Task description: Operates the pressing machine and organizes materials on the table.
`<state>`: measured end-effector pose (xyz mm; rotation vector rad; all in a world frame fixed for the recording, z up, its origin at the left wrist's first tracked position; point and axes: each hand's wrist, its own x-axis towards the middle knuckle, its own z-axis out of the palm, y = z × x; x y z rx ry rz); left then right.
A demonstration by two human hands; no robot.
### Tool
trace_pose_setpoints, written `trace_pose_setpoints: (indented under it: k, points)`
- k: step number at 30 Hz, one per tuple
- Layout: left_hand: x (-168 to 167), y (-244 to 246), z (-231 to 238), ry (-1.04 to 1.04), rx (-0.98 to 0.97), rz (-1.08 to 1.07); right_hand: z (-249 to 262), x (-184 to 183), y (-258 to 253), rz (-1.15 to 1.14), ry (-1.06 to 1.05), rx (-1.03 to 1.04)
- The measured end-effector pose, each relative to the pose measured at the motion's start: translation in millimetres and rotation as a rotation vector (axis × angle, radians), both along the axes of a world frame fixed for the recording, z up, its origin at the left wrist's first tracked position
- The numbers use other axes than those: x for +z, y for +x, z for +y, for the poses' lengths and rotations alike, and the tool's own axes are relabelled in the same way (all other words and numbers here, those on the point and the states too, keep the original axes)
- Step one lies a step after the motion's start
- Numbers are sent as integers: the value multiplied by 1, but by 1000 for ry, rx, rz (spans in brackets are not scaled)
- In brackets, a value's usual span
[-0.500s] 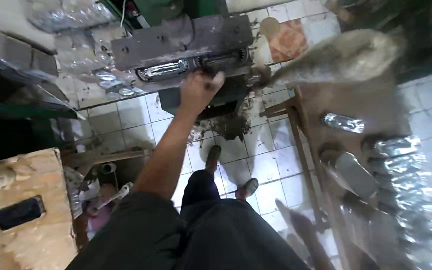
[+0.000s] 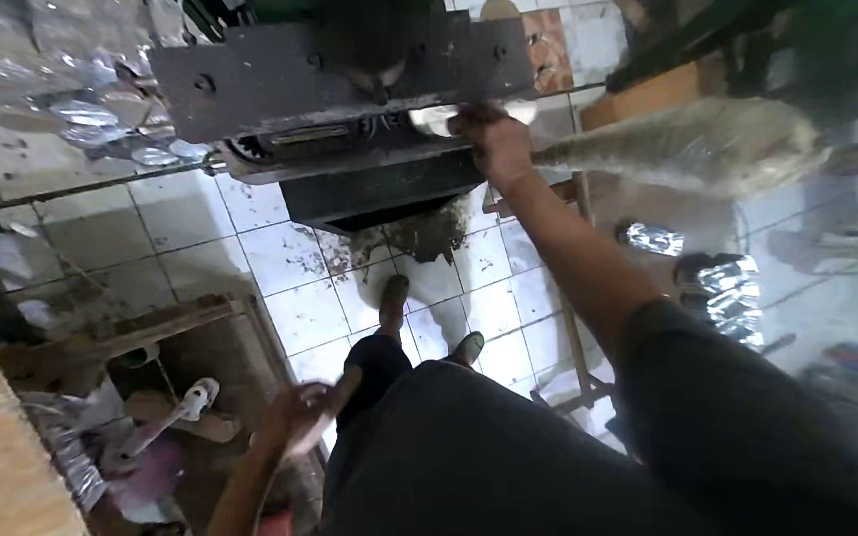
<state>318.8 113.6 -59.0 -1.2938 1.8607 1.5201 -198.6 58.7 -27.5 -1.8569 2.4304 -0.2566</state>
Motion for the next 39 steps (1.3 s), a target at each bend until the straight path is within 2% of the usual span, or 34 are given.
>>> trace_pose_setpoints:
  k: [3, 5, 6, 8, 9, 11, 13, 15, 18, 20, 22, 24, 26, 29, 31, 32, 33, 35, 37, 39]
  points:
    - [-25, 48, 55, 204, 238, 175, -27, -1, 18, -40, 61, 24]
    - [-31, 59, 64, 335, 326, 222, -24, 0, 14, -94, 57, 54]
    - [-31, 60, 66, 317, 350, 243, -19, 0, 9, -127, 53, 90]
    - [-35, 58, 72, 152, 371, 240, -9, -1, 11, -187, 46, 132]
    - [-39, 57, 76, 49, 360, 227, -11, -7, 23, -168, 14, 116]
    - [-43, 48, 82, -95, 301, 142, -30, -24, 81, -88, -55, 45]
    - [-41, 30, 81, -118, 253, 25, -73, -33, 162, -49, -36, 16]
    - [-38, 27, 72, -72, 112, -32, -112, -24, 220, -119, 34, 1]
    - [-28, 30, 53, 100, -36, -63, -117, 2, 216, -288, 195, 57]
    - [-23, 33, 45, 179, -32, -19, -82, 1, 188, -257, 123, 115]
    - [-25, 40, 46, 212, 9, 5, -29, 0, 157, -180, 48, 82]
    - [-26, 37, 49, 245, 33, -3, 29, 16, 119, -231, 74, 9]
    - [-20, 27, 53, 216, 21, -37, 75, 73, 73, -296, 85, -49]
    - [-8, 13, 60, 95, -28, -127, 100, 192, 4, -222, -3, -192]
    - [1, -4, 66, -37, -66, -146, 107, 240, -44, -152, -63, -362]
    - [5, -17, 68, -107, -105, -134, 117, 249, -64, -160, -19, -463]
    - [7, -31, 72, -173, -163, -113, 130, 248, -79, -168, 76, -539]
    - [17, -64, 78, -303, -286, -61, 156, 229, -76, -141, 197, -599]
    - [24, -114, 84, -420, -396, -25, 201, 215, -53, -227, 176, -597]
    - [35, -183, 98, -482, -510, 52, 280, 188, -22, -297, 117, -568]
